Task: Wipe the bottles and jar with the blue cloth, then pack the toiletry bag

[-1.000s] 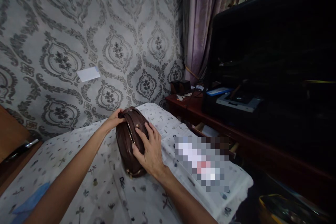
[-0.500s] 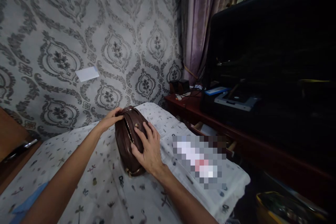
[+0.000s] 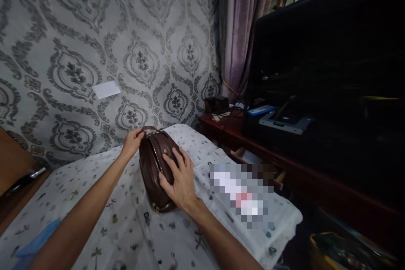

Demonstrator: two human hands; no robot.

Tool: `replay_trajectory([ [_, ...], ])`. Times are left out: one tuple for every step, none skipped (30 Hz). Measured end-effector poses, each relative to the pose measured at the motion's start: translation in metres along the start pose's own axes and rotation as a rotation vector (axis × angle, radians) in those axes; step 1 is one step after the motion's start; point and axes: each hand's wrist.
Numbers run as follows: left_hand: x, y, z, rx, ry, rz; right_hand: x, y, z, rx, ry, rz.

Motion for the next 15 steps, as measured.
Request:
replay_trajectory([
  [0.000,0.001,0.003,0.014,0.011,0.000,0.000,0.000,0.000,-0.001,-0.001,-0.002],
  [0.000,0.002,0.006,0.030,0.020,-0.002,0.000,0.000,0.000,-0.002,0.000,-0.003],
  [-0.001,0.003,0.010,0.044,0.024,-0.007,0.000,0.000,0.000,-0.002,0.000,-0.003],
  [-0.001,0.005,0.014,0.056,0.021,-0.010,0.000,0.000,0.000,-0.003,-0.001,-0.001],
  [-0.002,0.006,0.017,0.065,0.014,-0.013,0.000,0.000,0.000,-0.002,-0.003,0.003],
  [-0.003,0.008,0.020,0.074,0.004,-0.015,0.000,0.000,0.000,-0.002,-0.005,0.007],
  [-0.003,0.009,0.021,0.082,-0.010,-0.019,-0.001,0.000,0.000,-0.003,-0.005,0.010],
  [-0.004,0.011,0.021,0.087,-0.025,-0.024,-0.001,0.000,0.000,-0.004,-0.006,0.011],
  [-0.004,0.012,0.020,0.090,-0.040,-0.032,-0.001,0.000,0.000,-0.005,-0.007,0.011],
  [-0.004,0.014,0.017,0.090,-0.052,-0.042,-0.001,0.000,0.000,-0.007,-0.009,0.008],
  [-0.004,0.015,0.013,0.087,-0.063,-0.055,-0.001,0.000,0.000,-0.009,-0.011,0.005],
  [-0.003,0.017,0.007,0.083,-0.071,-0.069,-0.001,0.000,0.000,-0.010,-0.012,0.003],
  [-0.002,0.019,0.001,0.077,-0.079,-0.085,-0.002,0.000,0.000,-0.009,-0.012,0.003],
  [0.000,0.022,-0.006,0.073,-0.088,-0.101,-0.002,0.000,0.000,-0.008,-0.012,0.004],
  [0.003,0.024,-0.014,0.069,-0.100,-0.117,-0.002,0.000,0.000,-0.008,-0.011,0.006],
])
Point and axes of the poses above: each hand's wrist, its own z-axis away from the middle knuckle, its own x-axis out of the palm, y = z × x, and after that the axes turned 14 degrees about -z, right-handed
